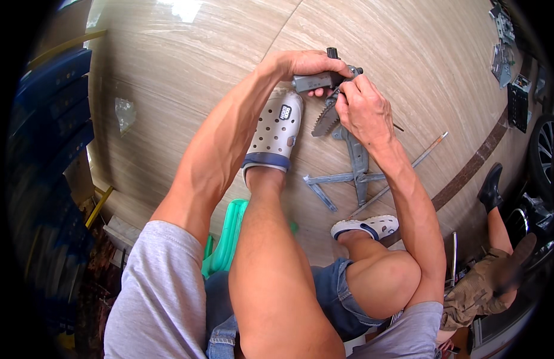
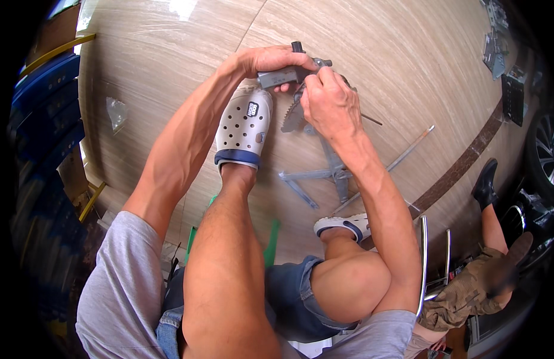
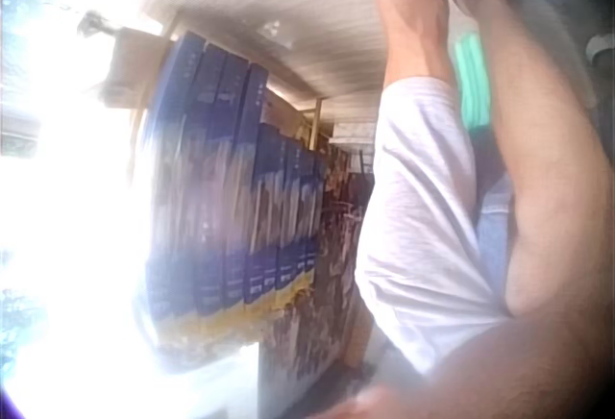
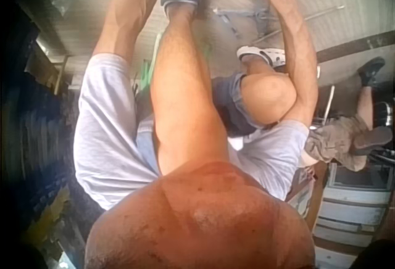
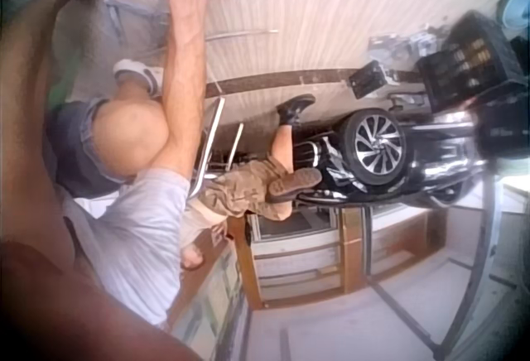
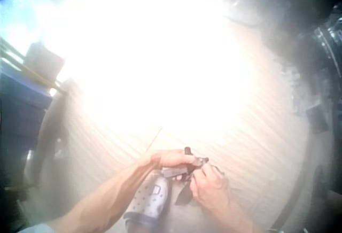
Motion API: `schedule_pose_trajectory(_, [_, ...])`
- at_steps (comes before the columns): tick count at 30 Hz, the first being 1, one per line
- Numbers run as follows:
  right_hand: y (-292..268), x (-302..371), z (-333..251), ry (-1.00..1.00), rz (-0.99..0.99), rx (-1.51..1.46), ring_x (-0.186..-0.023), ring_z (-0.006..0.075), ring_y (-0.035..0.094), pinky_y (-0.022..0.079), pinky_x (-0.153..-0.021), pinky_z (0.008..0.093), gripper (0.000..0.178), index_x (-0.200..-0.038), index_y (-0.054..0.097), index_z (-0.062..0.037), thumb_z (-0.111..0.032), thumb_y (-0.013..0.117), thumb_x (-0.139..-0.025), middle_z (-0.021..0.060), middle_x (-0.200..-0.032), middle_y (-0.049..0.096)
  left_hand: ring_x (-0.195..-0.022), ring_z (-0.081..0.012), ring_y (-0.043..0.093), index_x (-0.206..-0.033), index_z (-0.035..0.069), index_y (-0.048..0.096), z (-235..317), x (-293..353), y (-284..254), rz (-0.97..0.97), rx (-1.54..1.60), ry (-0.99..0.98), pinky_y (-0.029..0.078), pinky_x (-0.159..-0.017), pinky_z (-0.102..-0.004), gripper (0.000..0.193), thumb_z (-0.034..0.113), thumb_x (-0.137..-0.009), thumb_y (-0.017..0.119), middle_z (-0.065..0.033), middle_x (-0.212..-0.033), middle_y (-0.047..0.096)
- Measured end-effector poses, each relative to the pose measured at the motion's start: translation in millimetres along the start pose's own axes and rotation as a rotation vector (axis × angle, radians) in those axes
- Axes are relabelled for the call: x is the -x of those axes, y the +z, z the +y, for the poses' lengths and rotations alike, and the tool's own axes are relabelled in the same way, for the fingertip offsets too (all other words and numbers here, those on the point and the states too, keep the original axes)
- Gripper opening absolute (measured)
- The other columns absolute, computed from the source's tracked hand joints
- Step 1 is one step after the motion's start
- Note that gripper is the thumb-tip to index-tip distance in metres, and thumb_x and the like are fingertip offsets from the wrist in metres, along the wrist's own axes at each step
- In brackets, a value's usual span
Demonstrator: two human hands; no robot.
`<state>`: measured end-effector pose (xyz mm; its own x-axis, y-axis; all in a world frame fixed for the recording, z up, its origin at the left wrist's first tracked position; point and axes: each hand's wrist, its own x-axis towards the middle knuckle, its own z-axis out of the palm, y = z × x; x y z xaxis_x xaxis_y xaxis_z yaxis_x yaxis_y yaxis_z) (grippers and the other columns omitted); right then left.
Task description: The person sits on a small stool and uses a screwdriver to adjust screws on a metal mechanical part with gears. They hold the part in their left hand and manipulate the screwdriver with their right hand, focusing on the gear assembly.
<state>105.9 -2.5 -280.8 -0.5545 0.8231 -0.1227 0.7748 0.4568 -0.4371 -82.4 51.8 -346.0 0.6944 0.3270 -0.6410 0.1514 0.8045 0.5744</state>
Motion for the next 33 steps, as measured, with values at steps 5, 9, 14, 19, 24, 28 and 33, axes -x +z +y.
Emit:
schedule_pose_trajectory(5, [0.6,1.0,0.4,-0.016,0.012,0.005,-0.087,0.0312,0.066,0.058,-0.07,0.0448,0.012,-0.087,0.062,-0.002,-0.01,0.07,-0.084,0.0124,-0.09,0.058,-0.05,-0.011,0.06,-0.087,0.005,0.067,1.1,1.5,-0.3,-0.009,-0.003,0.0,0.048,-0.041,-0.0249,0.04,0.045,-0.091,0.065,-0.0065,-0.07,0.066])
schedule_pose_trajectory(9, [0.4,3.0,0.3,0.028,0.016,-0.014,-0.086,0.032,0.067,0.058,-0.069,0.0447,0.014,-0.086,0.064,-0.0026,-0.014,0.072,-0.085,0.0124,-0.091,0.058,-0.049,-0.0107,0.06,-0.087,0.004,0.067,0.5,1.3,0.4,0.003,0.023,-0.006,0.049,-0.041,-0.025,0.04,0.044,-0.092,0.065,-0.006,-0.07,0.066])
schedule_pose_trajectory(14, [1.6,2.3,2.0,0.038,0.006,0.026,-0.085,0.0321,0.067,0.058,-0.069,0.0448,0.02,-0.084,0.064,-0.0026,-0.02,0.073,-0.088,0.0126,-0.091,0.059,-0.05,-0.0106,0.06,-0.087,0.005,0.067,-0.9,-1.6,-1.0,-0.008,0.014,-0.006,0.049,-0.041,-0.0249,0.04,0.044,-0.092,0.065,-0.0054,-0.07,0.066])
schedule_pose_trajectory(19, [2.9,0.7,2.4,0.032,0.01,0.014,-0.085,0.0324,0.067,0.057,-0.069,0.0453,0.018,-0.085,0.064,-0.0029,-0.019,0.072,-0.089,0.0124,-0.091,0.058,-0.05,-0.0106,0.061,-0.087,0.005,0.067,-1.7,-2.6,-2.7,-0.027,0.005,0.007,0.049,-0.041,-0.0248,0.039,0.044,-0.093,0.065,-0.0048,-0.068,0.065])
schedule_pose_trajectory(24, [2.2,0.9,4.6,0.042,-0.006,-0.019,-0.086,0.0319,0.066,0.057,-0.07,0.0455,0.017,-0.086,0.064,-0.0032,-0.018,0.072,-0.089,0.0119,-0.091,0.058,-0.05,-0.0103,0.06,-0.087,0.005,0.067,-0.7,0.1,-1.3,-0.023,0.023,-0.005,0.049,-0.042,-0.0244,0.039,0.043,-0.093,0.065,-0.0043,-0.068,0.065])
schedule_pose_trajectory(28, [0.0,1.3,2.9,0.037,-0.01,-0.004,-0.087,0.0316,0.066,0.057,-0.071,0.0451,0.014,-0.086,0.063,-0.003,-0.015,0.071,-0.088,0.012,-0.091,0.058,-0.05,-0.01,0.06,-0.087,0.005,0.067,0.5,-1.2,-0.9,-0.038,0.02,-0.006,0.049,-0.042,-0.0241,0.039,0.043,-0.092,0.065,-0.0042,-0.07,0.065])
schedule_pose_trajectory(33, [-0.1,-2.4,1.1,0.006,-0.009,-0.006,-0.087,0.0309,0.066,0.057,-0.071,0.0445,0.012,-0.086,0.062,-0.0023,-0.012,0.069,-0.087,0.0121,-0.091,0.058,-0.051,-0.0101,0.059,-0.089,0.004,0.068,0.0,0.4,-0.6,-0.027,0.023,-0.011,0.048,-0.042,-0.0244,0.041,0.044,-0.092,0.064,-0.0049,-0.072,0.065])
